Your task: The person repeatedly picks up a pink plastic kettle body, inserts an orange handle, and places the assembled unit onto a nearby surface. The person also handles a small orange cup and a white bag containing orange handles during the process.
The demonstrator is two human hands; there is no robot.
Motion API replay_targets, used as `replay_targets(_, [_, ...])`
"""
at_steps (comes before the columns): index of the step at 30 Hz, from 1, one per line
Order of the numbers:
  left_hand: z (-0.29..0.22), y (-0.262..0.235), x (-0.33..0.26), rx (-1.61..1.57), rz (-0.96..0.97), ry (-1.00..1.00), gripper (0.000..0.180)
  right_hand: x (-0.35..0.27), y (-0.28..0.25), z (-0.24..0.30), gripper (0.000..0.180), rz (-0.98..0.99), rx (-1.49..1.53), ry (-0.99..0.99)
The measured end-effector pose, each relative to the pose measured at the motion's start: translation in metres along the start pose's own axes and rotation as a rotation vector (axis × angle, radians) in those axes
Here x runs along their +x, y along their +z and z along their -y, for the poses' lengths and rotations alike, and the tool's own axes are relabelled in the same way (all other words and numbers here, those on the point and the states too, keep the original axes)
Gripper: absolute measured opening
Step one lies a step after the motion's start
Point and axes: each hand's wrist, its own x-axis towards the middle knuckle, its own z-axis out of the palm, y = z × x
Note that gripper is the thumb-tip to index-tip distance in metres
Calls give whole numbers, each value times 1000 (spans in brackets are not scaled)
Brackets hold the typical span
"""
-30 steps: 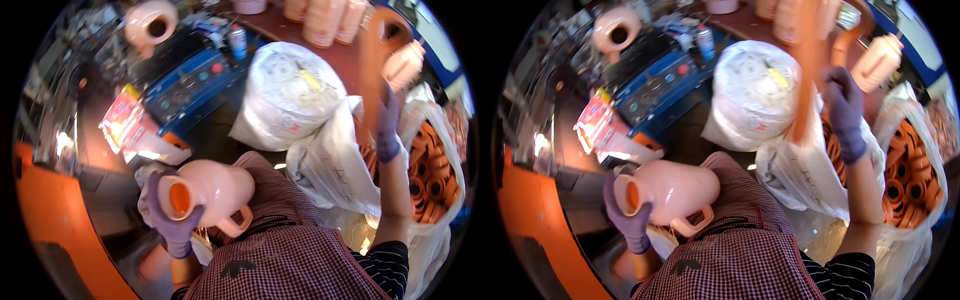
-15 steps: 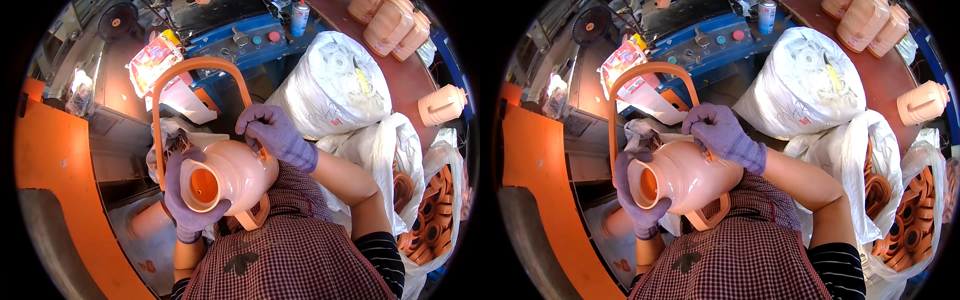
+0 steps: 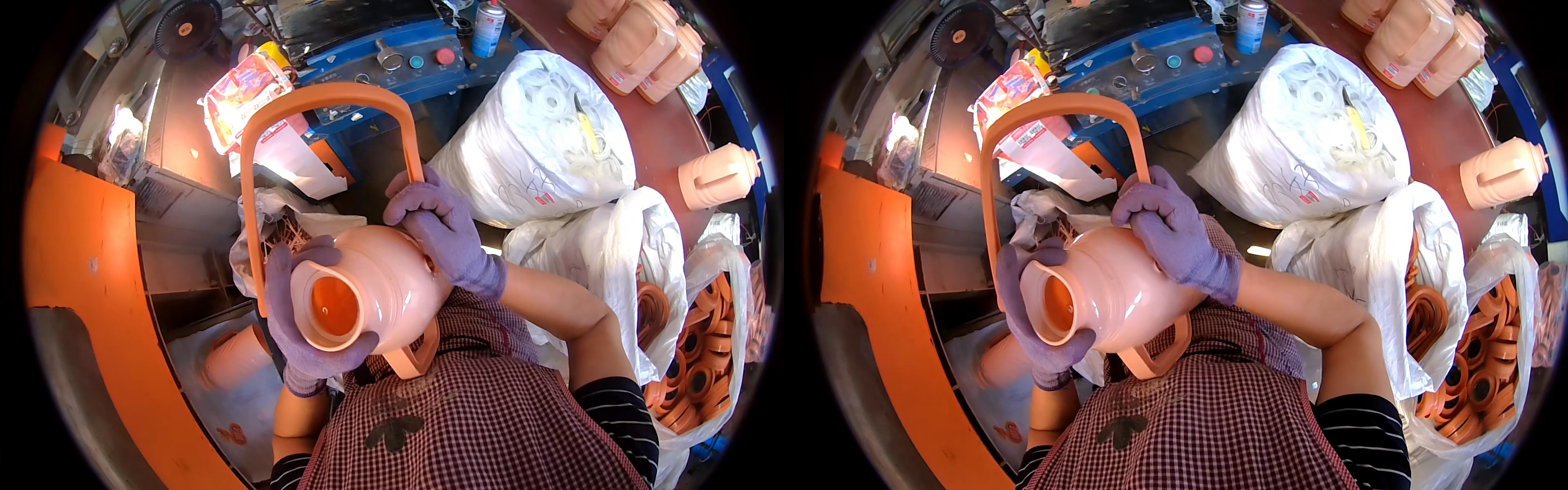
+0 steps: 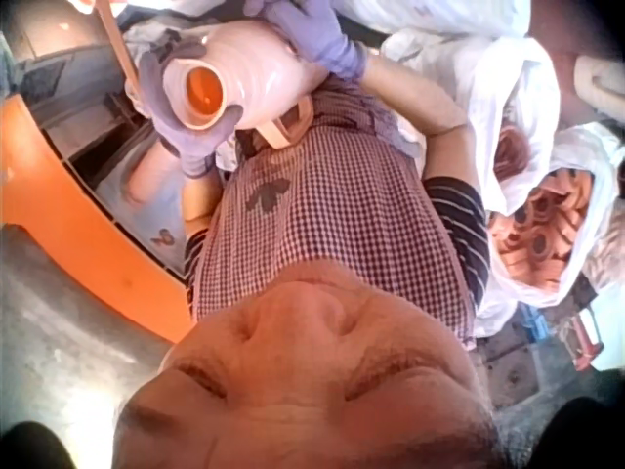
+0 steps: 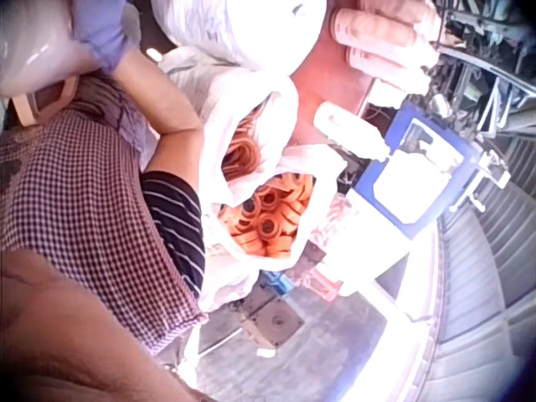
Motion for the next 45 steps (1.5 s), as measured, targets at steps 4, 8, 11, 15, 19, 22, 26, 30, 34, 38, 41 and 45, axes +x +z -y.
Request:
replay_targets(4, [-2, 9, 0, -96, -21, 44, 125, -3, 16, 4, 22, 66, 83, 104])
replay_targets(8, [3, 2, 9, -142, 50, -118, 133, -1, 19, 5, 23, 68, 190, 372])
replay_targets(11, [9, 4, 19, -410, 90, -103, 135, 9, 2, 15, 23, 20, 363, 596])
replay_targets(15, [20, 17, 33, -658, -440, -240, 91, -18, -49, -2, 27, -201, 714, 579])
replay_targets(19, [64, 29, 18, -561, -143, -566, 49, -38, -72, -17, 24, -159, 851, 536])
replay_targets(22, [59, 45, 17, -1224, -174, -894, 31, -43, -81, -15, 21, -153, 932, 598])
replay_targets(26, [69, 53, 8, -1105, -131, -816, 35, -43, -75, -7, 19, -140, 752, 534])
replay_targets(30, [61, 58, 11, -950, -157, -804, 30, -43, -63, -4, 19, -91, 679, 475])
replay_targets(34, [72, 61, 3, -484, -168, -558, 25, -39, -38, 11, 22, -203, 573, 498])
replay_targets(38, [85, 44, 2, -1291, -340, -822, 30, -15, -47, 1, 24, -220, 175, 448])
replay_targets(41, [74, 9, -1, -957, -377, -639, 44, -5, -72, 14, 27, -259, -35, 241])
replay_targets(45, [33, 17, 51, -888, -587, -537, 46, -45, -93, 69, 54, 526, -398, 62])
